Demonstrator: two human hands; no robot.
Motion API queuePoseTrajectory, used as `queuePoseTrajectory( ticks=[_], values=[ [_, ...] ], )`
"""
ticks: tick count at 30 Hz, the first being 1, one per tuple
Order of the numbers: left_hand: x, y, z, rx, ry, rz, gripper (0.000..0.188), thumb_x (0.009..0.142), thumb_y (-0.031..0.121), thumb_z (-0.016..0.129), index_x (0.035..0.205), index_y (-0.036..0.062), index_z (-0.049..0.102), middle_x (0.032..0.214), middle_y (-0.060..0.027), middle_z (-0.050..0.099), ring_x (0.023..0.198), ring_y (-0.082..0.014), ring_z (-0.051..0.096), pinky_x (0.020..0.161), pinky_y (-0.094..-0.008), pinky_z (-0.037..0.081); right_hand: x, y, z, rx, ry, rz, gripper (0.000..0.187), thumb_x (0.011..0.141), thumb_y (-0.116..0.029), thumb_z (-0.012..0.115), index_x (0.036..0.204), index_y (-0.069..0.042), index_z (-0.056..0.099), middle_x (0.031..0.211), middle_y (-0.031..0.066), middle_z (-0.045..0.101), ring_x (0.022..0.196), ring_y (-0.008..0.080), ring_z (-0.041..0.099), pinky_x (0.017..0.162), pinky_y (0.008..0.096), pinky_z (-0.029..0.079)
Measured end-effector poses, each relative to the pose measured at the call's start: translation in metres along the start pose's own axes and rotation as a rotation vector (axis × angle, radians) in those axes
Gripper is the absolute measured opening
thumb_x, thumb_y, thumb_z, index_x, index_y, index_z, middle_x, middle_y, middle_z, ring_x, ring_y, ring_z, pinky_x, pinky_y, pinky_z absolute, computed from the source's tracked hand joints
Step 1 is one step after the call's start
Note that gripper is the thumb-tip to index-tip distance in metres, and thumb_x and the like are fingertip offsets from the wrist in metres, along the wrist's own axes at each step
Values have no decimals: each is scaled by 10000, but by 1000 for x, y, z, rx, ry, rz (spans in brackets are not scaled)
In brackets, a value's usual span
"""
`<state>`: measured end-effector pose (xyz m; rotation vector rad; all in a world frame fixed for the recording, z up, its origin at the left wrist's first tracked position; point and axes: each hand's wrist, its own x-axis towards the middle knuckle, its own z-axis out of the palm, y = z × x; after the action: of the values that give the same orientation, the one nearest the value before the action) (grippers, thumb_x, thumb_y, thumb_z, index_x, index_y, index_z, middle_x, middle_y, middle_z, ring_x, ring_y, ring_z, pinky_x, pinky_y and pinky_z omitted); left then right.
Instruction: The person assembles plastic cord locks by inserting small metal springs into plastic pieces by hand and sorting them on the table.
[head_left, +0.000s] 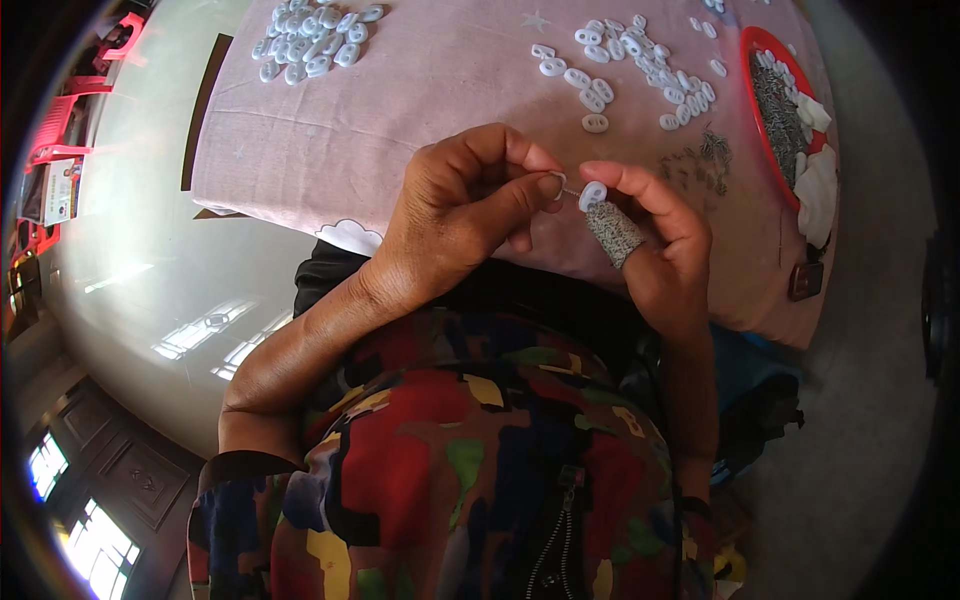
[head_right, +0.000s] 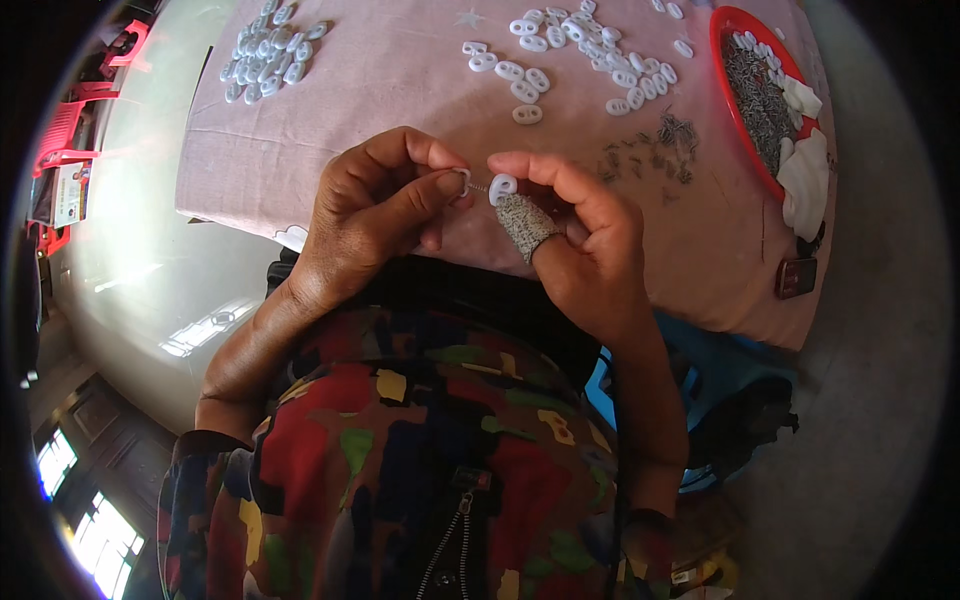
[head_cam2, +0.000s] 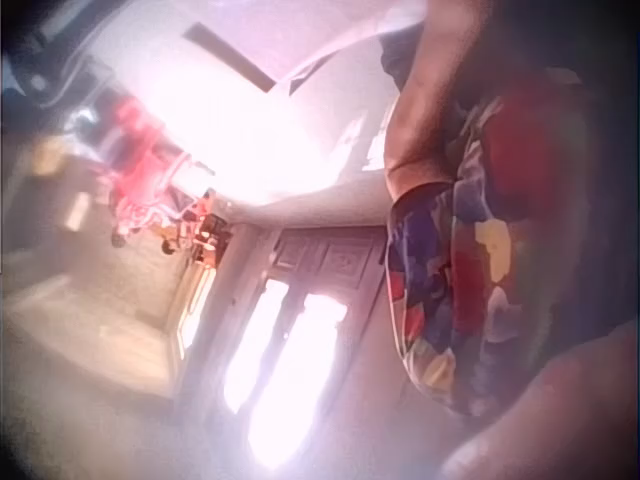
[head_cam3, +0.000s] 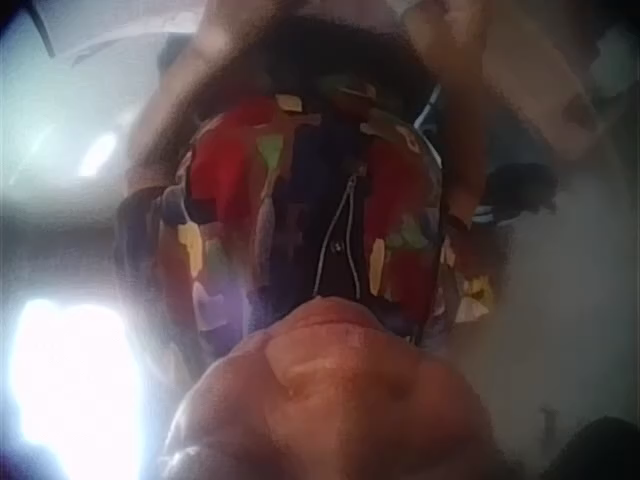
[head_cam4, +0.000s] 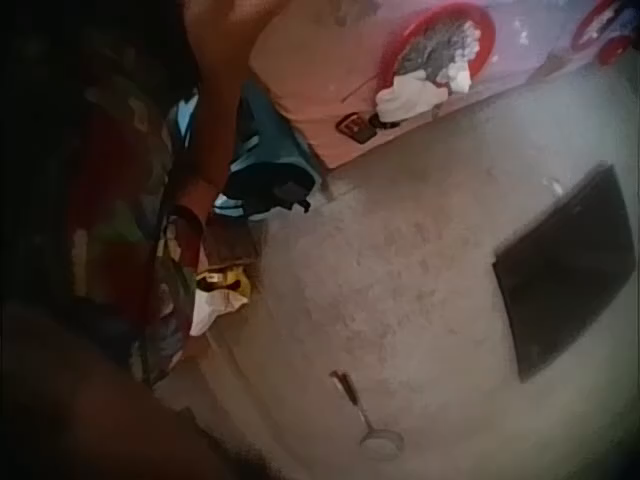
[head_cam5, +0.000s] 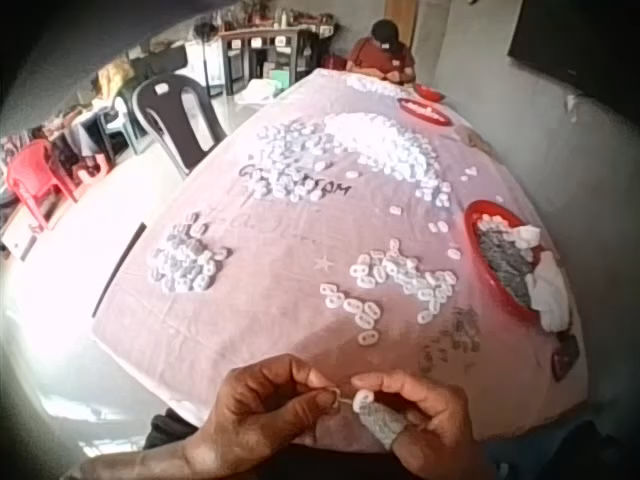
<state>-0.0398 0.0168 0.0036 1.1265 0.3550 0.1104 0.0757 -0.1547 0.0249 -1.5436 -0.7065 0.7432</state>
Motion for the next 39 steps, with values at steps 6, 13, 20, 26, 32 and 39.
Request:
queuePoseTrajectory(
  ticks=[6,13,20,26,32,39],
  values=[
    [0,0,0,25,6,-8,123,959,98,655,1051,21,630,895,-33,676,624,-51,557,557,-165,455,-2,6,-3,-17,-13,-11,466,799,179,432,1212,70,618,1104,89,651,1052,125,612,944,258,479],
    [0,1,1,27,21,1,90,958,51,636,1020,-14,627,827,-14,636,628,-43,567,563,-173,481,-1,8,-3,-26,-2,-40,456,802,172,446,1205,64,629,1085,87,658,1039,124,619,933,258,486],
    [-1,1,1,22,31,-19,96,952,54,645,1017,-15,627,825,-11,635,629,-42,564,559,-175,478,0,7,0,2,19,-13,335,861,120,583,1184,48,633,1041,67,665,981,98,626,879,237,498],
    [-1,0,0,28,39,-6,92,951,50,645,1014,-15,627,820,-11,635,627,-43,562,558,-176,474,0,9,3,11,33,-12,295,860,113,603,1142,38,642,986,41,665,916,71,611,822,215,492],
    [-1,1,1,36,35,-14,90,951,49,646,1012,-16,633,816,-12,642,621,-42,559,558,-177,475,1,10,0,-18,19,-17,287,852,107,611,1125,32,653,970,28,658,888,59,598,799,211,492],
    [0,1,-1,13,26,-53,122,953,111,669,1042,29,653,882,-30,701,589,-42,574,515,-158,440,3,9,4,42,46,1,274,852,109,607,1110,33,661,978,37,667,894,68,614,805,217,501]
  ],
)
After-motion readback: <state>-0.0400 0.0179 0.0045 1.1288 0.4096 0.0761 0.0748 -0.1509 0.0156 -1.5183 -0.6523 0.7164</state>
